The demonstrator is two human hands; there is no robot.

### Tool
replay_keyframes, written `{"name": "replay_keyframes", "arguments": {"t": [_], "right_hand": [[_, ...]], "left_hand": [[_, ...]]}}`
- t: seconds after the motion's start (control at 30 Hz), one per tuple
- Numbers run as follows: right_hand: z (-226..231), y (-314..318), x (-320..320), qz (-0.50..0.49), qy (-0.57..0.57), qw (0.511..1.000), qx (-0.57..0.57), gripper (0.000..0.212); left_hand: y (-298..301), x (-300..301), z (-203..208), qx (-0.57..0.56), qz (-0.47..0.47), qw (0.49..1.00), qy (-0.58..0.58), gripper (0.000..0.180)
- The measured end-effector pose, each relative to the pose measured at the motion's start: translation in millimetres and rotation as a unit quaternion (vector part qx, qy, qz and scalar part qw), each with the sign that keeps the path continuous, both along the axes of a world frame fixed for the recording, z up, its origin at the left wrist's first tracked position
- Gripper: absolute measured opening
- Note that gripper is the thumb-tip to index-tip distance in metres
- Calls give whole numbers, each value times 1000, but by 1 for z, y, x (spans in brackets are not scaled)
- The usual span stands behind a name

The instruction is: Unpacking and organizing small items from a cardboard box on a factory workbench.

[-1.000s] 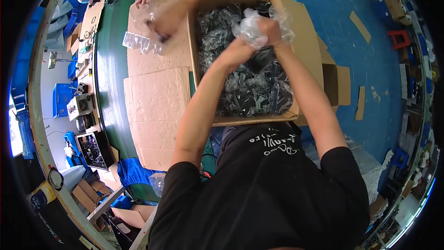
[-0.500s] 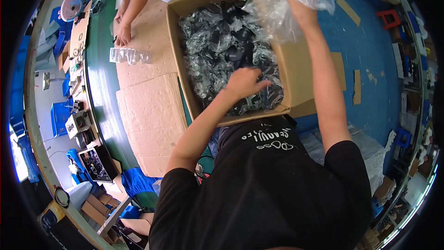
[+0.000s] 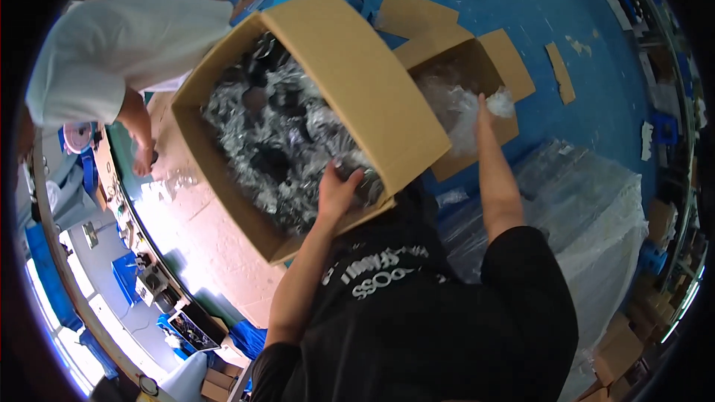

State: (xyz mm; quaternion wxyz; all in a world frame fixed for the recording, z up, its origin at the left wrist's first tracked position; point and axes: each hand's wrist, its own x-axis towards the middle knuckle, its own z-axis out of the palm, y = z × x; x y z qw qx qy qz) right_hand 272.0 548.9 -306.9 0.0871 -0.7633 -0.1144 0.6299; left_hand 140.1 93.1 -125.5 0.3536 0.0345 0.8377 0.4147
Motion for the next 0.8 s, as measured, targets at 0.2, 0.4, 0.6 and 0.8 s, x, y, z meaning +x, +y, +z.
{"name": "replay_keyframes", "arguments": {"t": [0.2,0.4,0.6,0.8], "right_hand": [[-169,-46,5,-10,-153,893,423,87],[-203,-24,35,373,47,912,161,78],[86,-103,-64,326,193,809,449,41],[246,-276,-133,519,593,494,367,83]], "left_hand": [[-21,21,27,-39,73,994,75,28],[-31,23,39,-66,72,982,161,22],[-42,-8,71,-48,150,936,313,15],[-38,-52,101,46,150,931,328,15]]}}
